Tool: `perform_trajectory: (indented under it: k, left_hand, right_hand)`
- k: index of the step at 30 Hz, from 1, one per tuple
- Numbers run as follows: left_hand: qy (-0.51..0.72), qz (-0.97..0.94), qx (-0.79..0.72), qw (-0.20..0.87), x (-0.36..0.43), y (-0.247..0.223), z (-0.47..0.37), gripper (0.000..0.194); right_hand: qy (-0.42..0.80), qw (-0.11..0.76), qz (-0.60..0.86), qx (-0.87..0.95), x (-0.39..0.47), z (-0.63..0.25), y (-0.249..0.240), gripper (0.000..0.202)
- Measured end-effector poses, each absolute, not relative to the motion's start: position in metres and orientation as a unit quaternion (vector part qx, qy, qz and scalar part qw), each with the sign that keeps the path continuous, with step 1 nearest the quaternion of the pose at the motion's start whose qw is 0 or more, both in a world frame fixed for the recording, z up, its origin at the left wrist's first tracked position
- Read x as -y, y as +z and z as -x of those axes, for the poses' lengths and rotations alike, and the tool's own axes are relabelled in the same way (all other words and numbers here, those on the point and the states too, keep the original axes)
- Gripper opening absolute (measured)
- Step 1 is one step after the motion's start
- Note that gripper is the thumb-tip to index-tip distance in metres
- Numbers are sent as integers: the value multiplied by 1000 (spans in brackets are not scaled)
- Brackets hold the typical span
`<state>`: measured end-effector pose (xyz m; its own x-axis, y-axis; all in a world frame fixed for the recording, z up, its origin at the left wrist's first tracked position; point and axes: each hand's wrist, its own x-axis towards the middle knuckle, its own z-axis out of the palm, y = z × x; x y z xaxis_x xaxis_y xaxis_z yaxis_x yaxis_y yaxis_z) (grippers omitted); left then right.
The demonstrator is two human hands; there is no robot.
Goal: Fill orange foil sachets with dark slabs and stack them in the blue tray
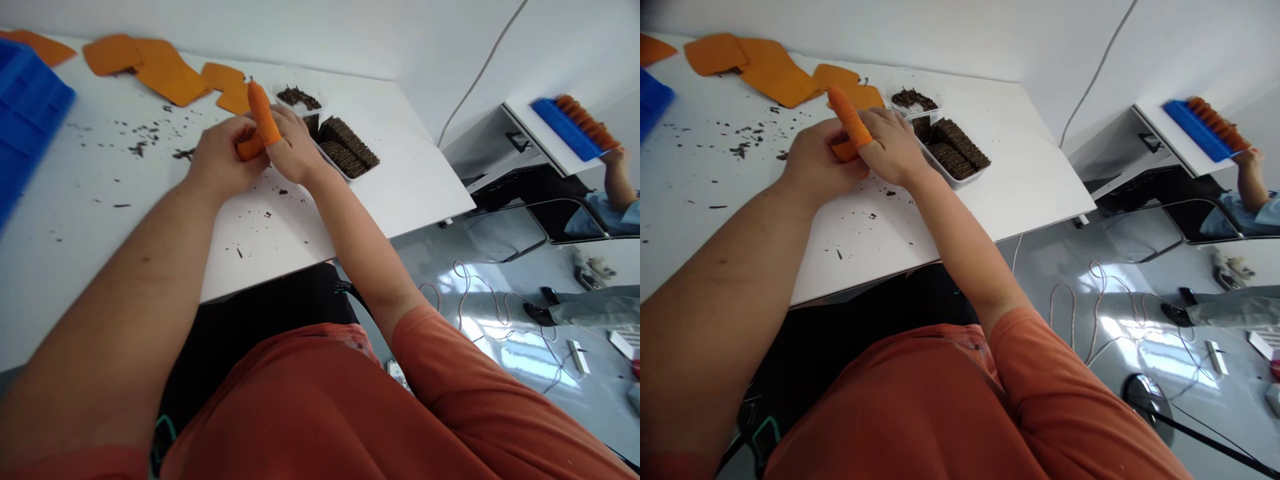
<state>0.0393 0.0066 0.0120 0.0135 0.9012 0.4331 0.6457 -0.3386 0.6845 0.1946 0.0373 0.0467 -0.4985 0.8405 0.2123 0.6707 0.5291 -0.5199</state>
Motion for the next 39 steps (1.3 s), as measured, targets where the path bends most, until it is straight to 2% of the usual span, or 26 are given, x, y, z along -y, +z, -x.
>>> perform_trajectory:
  k: [2,6,11,15,18,20,22,27,31,35,39]
  left_hand:
    - [439,-698,-544,155,-5,12,-41,32]
    - [438,-693,-547,168,-7,10,-41,18]
    - [416,-673,-590,162,-9,12,-41,20]
    - [436,-673,-572,172,-6,12,-41,13]
    - [463,-683,-519,223,-6,8,-39,26]
    - [469,-686,-498,247,-8,4,-38,34]
    - [471,-688,-491,252,-10,1,-37,35]
    - [470,-698,-487,233,-9,1,-38,35]
    - [460,-706,-493,215,-6,4,-40,30]
    - [451,-708,-503,206,-4,6,-41,29]
    - [433,-697,-531,211,-2,9,-43,38]
  right_hand:
    - [169,247,419,857,-40,-195,45,51]
    - [157,274,403,859,-41,-197,47,57]
    - [193,272,411,849,-40,-201,55,62]
    - [118,298,399,859,-38,-206,56,66]
    - [54,329,406,851,-36,-210,55,81]
    - [37,364,419,831,-35,-213,56,82]
    - [34,385,442,809,-35,-216,59,76]
    - [55,345,609,712,-42,-223,63,36]
    - [93,284,686,663,-56,-231,56,43]
    - [103,242,698,666,-63,-236,52,14]
    - [102,257,686,673,-60,-237,53,11]
